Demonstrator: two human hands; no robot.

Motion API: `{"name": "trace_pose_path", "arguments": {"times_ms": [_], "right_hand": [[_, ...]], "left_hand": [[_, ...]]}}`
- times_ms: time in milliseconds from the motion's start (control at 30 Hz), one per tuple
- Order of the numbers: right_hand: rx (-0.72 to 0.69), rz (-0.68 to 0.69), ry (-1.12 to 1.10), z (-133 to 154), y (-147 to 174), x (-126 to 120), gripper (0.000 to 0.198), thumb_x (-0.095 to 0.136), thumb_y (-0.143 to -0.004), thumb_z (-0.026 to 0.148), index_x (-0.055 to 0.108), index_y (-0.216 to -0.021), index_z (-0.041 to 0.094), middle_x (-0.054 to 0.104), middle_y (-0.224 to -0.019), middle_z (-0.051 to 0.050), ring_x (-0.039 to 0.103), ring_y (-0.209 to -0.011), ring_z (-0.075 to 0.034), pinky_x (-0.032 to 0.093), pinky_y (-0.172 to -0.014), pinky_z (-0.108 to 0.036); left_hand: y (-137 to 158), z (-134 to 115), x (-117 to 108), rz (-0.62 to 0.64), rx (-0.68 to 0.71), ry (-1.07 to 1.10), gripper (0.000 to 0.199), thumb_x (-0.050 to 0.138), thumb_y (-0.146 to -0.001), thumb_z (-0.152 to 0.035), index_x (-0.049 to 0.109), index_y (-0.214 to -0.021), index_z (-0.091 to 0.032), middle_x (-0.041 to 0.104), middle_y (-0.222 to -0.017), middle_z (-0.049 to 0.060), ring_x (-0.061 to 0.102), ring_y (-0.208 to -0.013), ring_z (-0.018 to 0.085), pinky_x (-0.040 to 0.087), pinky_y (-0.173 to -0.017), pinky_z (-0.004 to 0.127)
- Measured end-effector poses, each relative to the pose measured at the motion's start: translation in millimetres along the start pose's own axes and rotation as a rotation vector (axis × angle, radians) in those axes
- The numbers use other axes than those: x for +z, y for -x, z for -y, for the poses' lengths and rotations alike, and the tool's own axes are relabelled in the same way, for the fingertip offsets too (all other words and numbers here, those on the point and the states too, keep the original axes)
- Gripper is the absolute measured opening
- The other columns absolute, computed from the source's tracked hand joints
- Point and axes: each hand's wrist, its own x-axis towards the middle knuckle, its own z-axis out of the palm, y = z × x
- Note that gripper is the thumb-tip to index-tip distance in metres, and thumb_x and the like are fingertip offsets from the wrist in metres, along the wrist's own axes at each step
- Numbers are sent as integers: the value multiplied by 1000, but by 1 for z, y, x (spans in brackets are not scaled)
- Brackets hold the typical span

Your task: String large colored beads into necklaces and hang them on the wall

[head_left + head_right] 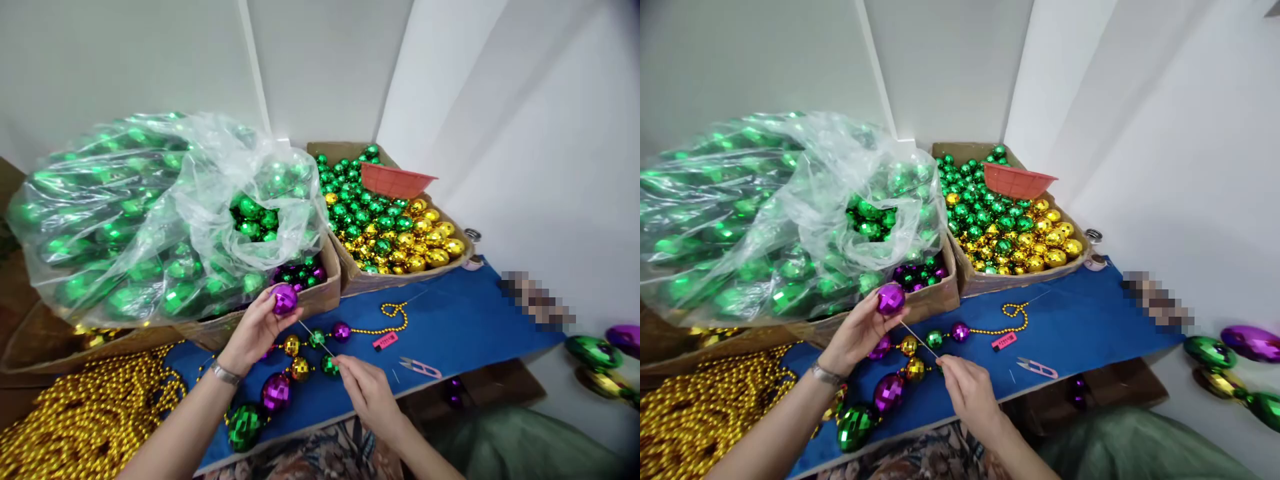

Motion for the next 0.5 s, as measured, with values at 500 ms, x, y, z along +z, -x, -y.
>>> {"name": "trace_pose_path", "arguments": {"times_ms": [500], "right_hand": [[-93, 55, 97, 13, 9, 10, 22, 41, -96, 14, 58, -110, 18, 72, -95, -6, 70, -83, -15, 54, -76, -25]], "left_hand": [[26, 35, 6, -191, 64, 236, 30, 70, -78, -20, 58, -105, -21, 69, -102, 4, 68, -98, 24, 56, -87, 35]]}}
